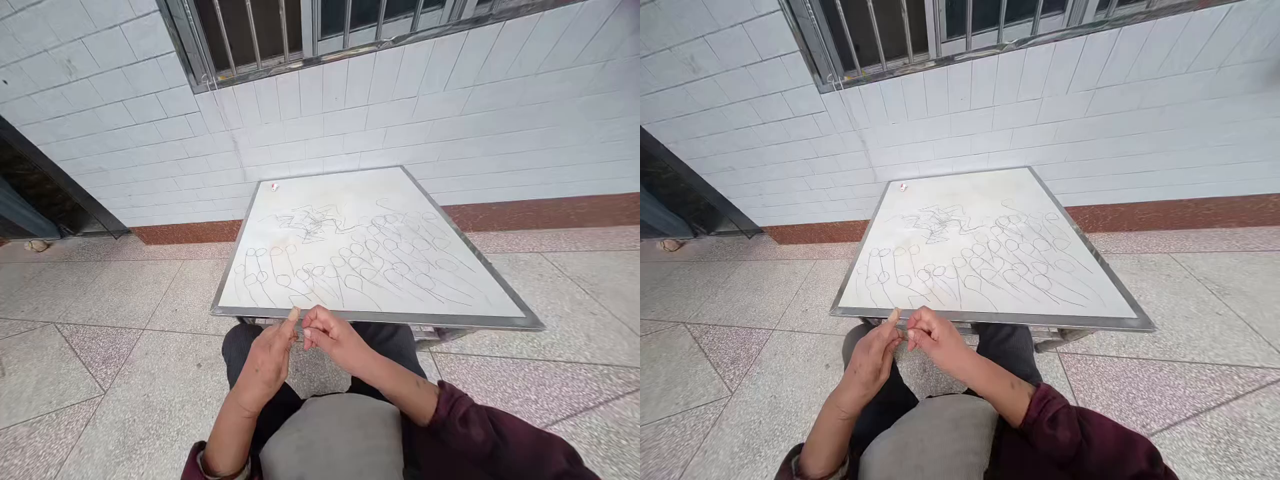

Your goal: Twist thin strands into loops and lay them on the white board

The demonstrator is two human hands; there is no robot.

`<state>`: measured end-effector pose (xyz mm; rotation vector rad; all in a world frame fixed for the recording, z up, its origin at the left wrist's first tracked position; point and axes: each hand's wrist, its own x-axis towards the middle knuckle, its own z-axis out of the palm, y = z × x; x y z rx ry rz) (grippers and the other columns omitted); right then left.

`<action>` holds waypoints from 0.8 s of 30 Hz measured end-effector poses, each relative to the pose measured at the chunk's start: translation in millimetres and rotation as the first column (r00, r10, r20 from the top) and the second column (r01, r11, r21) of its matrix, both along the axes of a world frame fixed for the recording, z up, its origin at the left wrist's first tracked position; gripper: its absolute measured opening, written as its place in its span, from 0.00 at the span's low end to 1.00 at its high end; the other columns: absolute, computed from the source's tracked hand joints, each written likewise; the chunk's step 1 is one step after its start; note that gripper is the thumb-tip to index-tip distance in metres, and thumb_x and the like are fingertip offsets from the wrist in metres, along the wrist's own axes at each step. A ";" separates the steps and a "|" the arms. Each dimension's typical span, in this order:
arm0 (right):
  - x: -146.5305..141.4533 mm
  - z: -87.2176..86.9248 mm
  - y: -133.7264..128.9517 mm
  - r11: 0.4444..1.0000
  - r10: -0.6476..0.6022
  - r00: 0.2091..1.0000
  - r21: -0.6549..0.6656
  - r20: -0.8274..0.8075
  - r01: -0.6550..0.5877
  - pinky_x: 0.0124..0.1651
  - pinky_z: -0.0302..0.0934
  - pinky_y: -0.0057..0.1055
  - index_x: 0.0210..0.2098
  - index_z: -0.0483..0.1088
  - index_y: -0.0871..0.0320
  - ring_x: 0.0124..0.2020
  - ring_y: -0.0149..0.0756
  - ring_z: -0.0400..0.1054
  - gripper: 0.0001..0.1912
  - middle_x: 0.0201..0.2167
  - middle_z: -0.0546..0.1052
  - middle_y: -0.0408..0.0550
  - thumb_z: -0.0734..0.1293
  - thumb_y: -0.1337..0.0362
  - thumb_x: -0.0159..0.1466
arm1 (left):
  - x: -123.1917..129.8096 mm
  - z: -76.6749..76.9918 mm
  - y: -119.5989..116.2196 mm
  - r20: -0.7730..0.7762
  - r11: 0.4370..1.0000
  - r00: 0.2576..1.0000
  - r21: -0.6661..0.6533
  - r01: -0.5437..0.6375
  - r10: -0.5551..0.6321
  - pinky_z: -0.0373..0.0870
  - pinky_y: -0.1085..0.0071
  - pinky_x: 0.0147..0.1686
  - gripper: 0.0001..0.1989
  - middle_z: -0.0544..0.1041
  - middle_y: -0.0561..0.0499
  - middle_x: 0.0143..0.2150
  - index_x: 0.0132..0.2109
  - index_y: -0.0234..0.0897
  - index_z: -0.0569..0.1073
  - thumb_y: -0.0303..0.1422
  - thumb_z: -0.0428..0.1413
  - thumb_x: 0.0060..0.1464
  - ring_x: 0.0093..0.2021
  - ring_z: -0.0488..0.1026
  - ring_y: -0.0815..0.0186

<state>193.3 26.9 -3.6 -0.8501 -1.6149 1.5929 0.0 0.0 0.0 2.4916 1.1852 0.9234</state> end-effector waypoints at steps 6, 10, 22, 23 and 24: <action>-1.4 4.0 3.1 0.997 -0.001 0.999 -0.076 -0.046 -0.002 0.39 0.60 0.32 0.40 0.63 0.56 0.31 0.31 0.67 0.09 0.27 0.75 0.42 0.63 0.57 0.66 | 0.1 4.9 -5.7 0.027 0.998 1.000 -0.059 0.013 -0.012 0.68 0.70 0.37 0.33 0.71 0.51 0.34 0.70 0.39 0.42 0.23 0.44 0.63 0.34 0.66 0.67; 4.3 6.8 6.2 0.983 0.081 0.995 -0.163 -0.053 -0.088 0.35 0.61 0.29 0.42 0.63 0.55 0.27 0.28 0.66 0.09 0.32 0.77 0.43 0.64 0.58 0.65 | -0.3 3.1 -5.2 0.070 0.988 0.998 -0.155 0.013 -0.002 0.68 0.70 0.37 0.31 0.70 0.52 0.33 0.70 0.38 0.40 0.26 0.43 0.64 0.32 0.66 0.68; 12.5 -7.3 14.7 0.829 -0.160 0.832 0.530 0.531 -0.178 0.28 0.57 0.26 0.39 0.70 0.55 0.22 0.28 0.65 0.09 0.29 0.77 0.41 0.58 0.64 0.70 | -12.3 18.6 4.6 -0.180 0.964 0.981 -0.266 0.024 -0.074 0.68 0.70 0.37 0.32 0.70 0.53 0.33 0.70 0.40 0.38 0.24 0.41 0.63 0.32 0.66 0.67; 12.9 -9.8 15.4 0.796 -0.173 0.840 0.576 0.514 -0.188 0.28 0.58 0.26 0.39 0.70 0.55 0.24 0.28 0.67 0.11 0.30 0.78 0.42 0.57 0.64 0.70 | -14.1 20.5 5.5 -0.188 0.962 0.979 -0.272 0.028 -0.082 0.68 0.70 0.37 0.33 0.70 0.53 0.33 0.70 0.40 0.38 0.24 0.41 0.63 0.32 0.66 0.67; 13.3 -11.8 16.1 0.767 -0.179 0.848 0.611 0.498 -0.197 0.29 0.58 0.26 0.39 0.71 0.56 0.26 0.29 0.68 0.11 0.31 0.78 0.43 0.57 0.64 0.71 | -16.0 22.4 6.3 -0.194 0.960 0.977 -0.278 0.033 -0.090 0.68 0.71 0.37 0.33 0.71 0.53 0.34 0.70 0.40 0.38 0.23 0.41 0.63 0.32 0.66 0.67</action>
